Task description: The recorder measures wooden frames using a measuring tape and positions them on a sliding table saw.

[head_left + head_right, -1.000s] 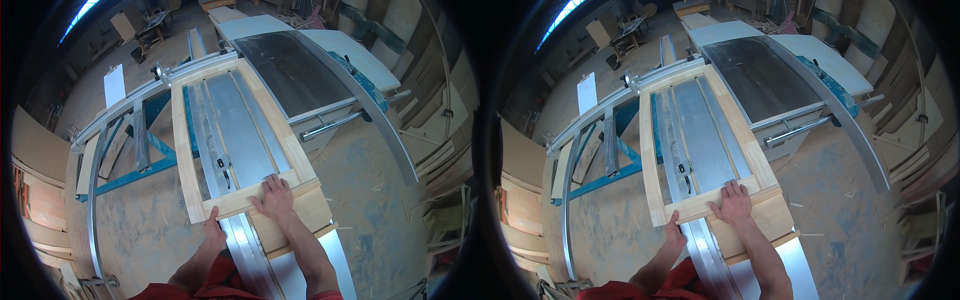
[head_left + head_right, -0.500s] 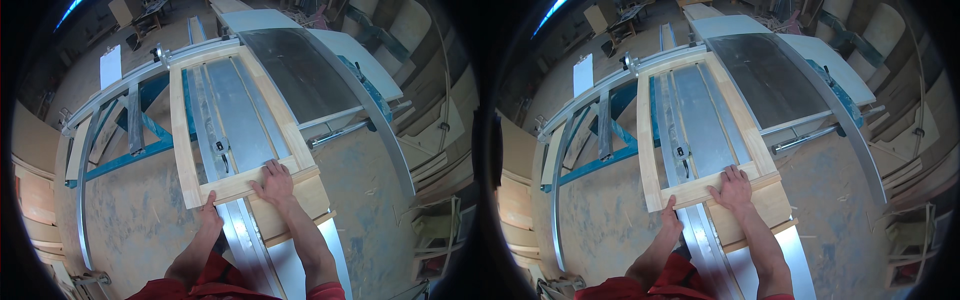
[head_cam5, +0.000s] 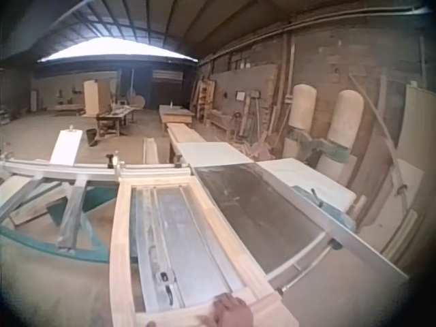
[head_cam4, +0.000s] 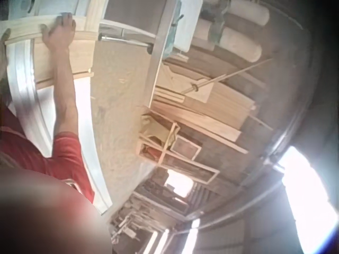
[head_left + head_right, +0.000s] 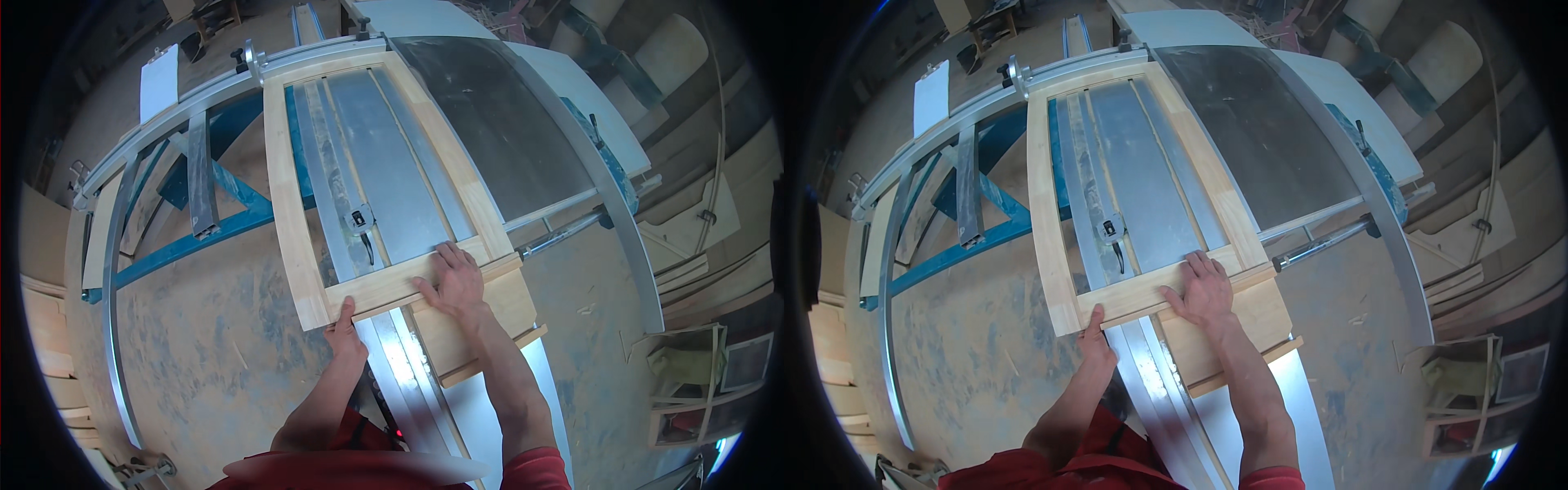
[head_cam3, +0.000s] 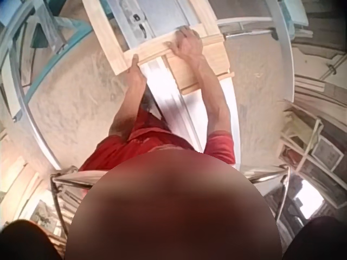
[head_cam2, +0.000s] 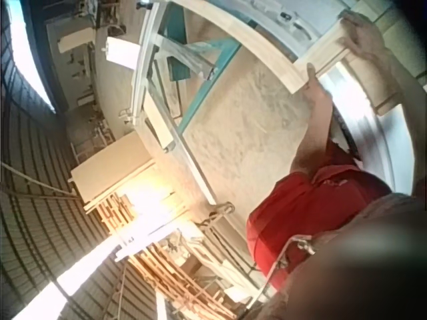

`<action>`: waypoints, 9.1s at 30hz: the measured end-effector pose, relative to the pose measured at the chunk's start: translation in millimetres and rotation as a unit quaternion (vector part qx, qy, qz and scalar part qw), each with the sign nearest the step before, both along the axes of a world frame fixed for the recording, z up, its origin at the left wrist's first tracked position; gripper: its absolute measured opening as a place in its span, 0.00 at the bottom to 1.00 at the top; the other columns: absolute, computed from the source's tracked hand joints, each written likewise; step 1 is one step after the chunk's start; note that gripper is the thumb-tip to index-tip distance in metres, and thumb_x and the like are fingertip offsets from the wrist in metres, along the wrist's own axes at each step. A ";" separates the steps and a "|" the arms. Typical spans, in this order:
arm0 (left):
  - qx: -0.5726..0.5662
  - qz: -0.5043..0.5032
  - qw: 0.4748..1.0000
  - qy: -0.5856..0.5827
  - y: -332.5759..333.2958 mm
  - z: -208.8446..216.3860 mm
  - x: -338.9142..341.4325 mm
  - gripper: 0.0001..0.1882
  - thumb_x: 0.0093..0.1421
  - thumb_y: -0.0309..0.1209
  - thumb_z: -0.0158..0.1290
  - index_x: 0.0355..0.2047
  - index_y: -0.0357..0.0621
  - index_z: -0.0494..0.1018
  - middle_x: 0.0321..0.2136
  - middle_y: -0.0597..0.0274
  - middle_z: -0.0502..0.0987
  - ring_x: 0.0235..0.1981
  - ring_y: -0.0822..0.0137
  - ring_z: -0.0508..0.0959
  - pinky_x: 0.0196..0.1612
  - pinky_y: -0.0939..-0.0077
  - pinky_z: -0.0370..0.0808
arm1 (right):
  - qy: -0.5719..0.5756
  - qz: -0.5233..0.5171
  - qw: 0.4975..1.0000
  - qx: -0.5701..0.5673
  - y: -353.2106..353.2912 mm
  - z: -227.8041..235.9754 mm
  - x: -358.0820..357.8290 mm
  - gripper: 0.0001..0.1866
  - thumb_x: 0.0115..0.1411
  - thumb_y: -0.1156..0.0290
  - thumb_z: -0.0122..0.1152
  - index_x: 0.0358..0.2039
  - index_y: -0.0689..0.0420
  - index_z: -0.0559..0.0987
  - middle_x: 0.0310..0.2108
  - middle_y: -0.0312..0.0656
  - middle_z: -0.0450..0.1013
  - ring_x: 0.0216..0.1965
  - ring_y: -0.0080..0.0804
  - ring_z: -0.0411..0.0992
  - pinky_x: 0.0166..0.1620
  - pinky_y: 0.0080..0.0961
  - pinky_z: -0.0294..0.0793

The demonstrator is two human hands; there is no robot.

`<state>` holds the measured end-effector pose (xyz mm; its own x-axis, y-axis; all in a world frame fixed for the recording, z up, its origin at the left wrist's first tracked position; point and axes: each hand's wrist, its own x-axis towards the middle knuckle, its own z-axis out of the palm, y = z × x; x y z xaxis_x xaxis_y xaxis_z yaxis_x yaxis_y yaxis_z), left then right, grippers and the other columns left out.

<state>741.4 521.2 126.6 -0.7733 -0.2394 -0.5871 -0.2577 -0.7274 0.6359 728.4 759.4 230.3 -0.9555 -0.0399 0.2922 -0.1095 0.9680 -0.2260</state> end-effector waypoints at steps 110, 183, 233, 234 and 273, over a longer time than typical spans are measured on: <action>0.087 -0.133 0.987 0.016 32.5 -18.7 -118.3 0.25 0.64 0.40 0.67 0.53 0.36 0.75 0.50 0.54 0.82 0.46 0.58 0.84 0.51 0.58 0.84 | -0.002 -0.134 0.991 -0.011 10.8 -1.5 208.6 0.07 0.53 0.66 0.68 0.26 0.56 0.82 0.31 0.44 0.76 0.40 0.48 0.73 0.51 0.46 0.74; -0.328 -0.331 0.884 0.047 -150.9 -29.2 -117.9 0.34 0.61 0.50 0.66 0.59 0.49 0.64 0.45 0.58 0.78 0.36 0.63 0.80 0.24 0.67 0.77 | -0.063 -0.710 0.701 0.012 -34.0 -137.7 396.2 0.33 0.67 0.52 0.56 0.65 0.63 0.69 0.71 0.67 0.55 0.71 0.66 0.52 0.70 0.60 0.51; -0.071 -0.406 0.908 0.072 40.8 89.4 -26.6 0.15 0.74 0.37 0.54 0.52 0.39 0.72 0.45 0.58 0.79 0.45 0.66 0.80 0.44 0.64 0.81 | 0.239 -0.559 0.533 -0.588 3.3 52.1 433.8 0.25 0.71 0.59 0.63 0.50 0.74 0.77 0.43 0.50 0.81 0.40 0.37 0.82 0.44 0.35 0.83; -0.070 -0.431 0.896 0.079 70.2 104.0 -17.7 0.14 0.74 0.36 0.53 0.52 0.38 0.72 0.45 0.58 0.79 0.45 0.65 0.80 0.45 0.64 0.81 | 0.255 -0.551 0.537 -0.586 23.7 62.5 449.0 0.25 0.71 0.59 0.63 0.50 0.74 0.77 0.43 0.50 0.81 0.40 0.37 0.82 0.44 0.35 0.83; -0.671 -0.381 0.495 0.400 570.1 156.7 -162.8 0.17 0.63 0.39 0.62 0.35 0.36 0.74 0.32 0.47 0.72 0.38 0.46 0.74 0.43 0.50 0.71 | 0.207 -0.535 0.635 -0.517 547.6 100.8 245.2 0.36 0.50 0.73 0.79 0.56 0.68 0.70 0.43 0.50 0.79 0.40 0.37 0.80 0.43 0.33 0.82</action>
<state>578.6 1091.3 283.3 -0.7962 0.5404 0.2721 0.5919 0.6024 0.5355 973.7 1307.1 331.1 -0.1060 0.9855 -0.1325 0.2289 -0.1055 -0.9677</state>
